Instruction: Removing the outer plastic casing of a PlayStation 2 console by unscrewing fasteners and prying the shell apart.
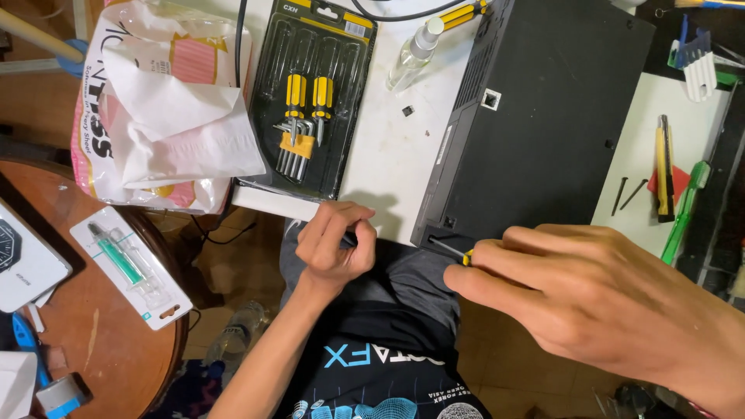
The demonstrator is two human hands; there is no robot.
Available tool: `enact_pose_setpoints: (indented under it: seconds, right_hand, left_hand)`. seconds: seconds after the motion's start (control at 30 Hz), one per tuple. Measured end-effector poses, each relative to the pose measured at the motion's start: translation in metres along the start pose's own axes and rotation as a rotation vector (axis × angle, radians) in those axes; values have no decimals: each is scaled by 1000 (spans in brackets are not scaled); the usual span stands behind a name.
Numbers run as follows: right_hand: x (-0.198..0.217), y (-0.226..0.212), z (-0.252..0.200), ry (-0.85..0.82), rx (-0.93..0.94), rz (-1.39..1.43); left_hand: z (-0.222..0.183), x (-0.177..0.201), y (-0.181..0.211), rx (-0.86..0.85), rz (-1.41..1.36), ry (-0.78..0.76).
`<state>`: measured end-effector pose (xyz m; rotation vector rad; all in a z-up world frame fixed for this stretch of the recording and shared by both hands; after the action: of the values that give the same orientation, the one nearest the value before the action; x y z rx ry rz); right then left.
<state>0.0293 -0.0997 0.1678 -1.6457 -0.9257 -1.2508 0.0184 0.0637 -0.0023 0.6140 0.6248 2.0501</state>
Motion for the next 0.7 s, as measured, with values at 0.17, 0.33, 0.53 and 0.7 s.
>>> enact_pose_setpoints:
  seconds: [0.17,0.33,0.53,0.7]
  right_hand:
    - [3,4,-1,-32,-98,-229]
    - [6,6,-3,0,-200,-333]
    - [-2,0,-2,-125,9,-102]
    - [0,11,-3,-105,-194,-248]
  left_hand:
    - [1,0,1,1,-10,6]
    - [2,0,2,0,-13,3]
    - [0,1,1,-6,3,2]
    - [2,0,1,-7,1,2]
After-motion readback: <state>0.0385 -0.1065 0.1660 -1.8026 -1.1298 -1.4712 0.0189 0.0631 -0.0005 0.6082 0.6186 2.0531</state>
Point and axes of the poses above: each hand's wrist, its own z-axis towards the middle knuckle, its own x-axis out of the back of the hand, y = z × x, the point moved 6 cm from there along z, towards the middle knuckle, and after that the axes turned 2 degrees about x, right-handed, at the moved point
